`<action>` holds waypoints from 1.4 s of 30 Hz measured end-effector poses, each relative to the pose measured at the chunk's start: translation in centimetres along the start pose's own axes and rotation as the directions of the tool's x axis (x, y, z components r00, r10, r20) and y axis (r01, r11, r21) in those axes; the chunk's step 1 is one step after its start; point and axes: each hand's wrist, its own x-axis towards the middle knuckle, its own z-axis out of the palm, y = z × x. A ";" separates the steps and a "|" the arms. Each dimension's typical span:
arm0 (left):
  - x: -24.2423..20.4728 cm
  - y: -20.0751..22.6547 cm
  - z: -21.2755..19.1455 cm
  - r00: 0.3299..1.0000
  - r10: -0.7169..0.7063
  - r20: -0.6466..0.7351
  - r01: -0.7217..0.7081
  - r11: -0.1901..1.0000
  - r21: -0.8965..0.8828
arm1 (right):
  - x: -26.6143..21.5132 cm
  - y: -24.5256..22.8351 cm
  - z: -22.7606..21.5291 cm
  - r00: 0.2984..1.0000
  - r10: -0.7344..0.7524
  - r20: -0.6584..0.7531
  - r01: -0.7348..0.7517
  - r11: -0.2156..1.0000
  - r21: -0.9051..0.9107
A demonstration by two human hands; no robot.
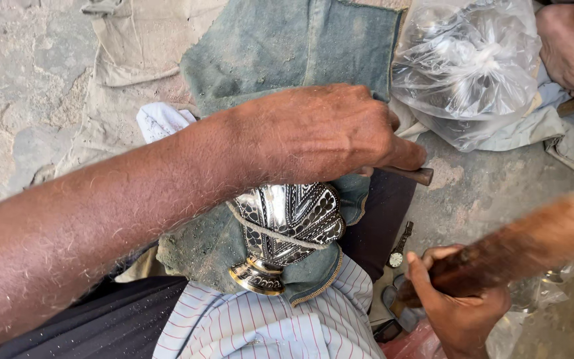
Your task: The person sits on the floor and uses a wooden mallet and metal punch to emboss or shape a silver-colored metal object with intricate patterns. The object is held in the left hand and repeatedly struck with the mallet in the right hand.
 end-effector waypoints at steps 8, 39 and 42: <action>0.7 -0.2 0.1 0.998 0.052 0.040 -0.054 0.998 0.028 | -0.4 1.2 0.5 0.997 -0.026 0.067 0.042 0.965 -0.259; 1.7 -0.3 0.0 0.990 0.113 0.084 -0.118 0.992 0.049 | -0.8 4.1 1.8 0.996 -0.010 0.086 0.032 0.964 -0.265; 1.8 -0.4 -0.2 0.987 0.149 0.066 -0.155 0.982 0.108 | -1.0 3.7 2.1 0.995 -0.001 -0.096 -0.001 1.000 -0.024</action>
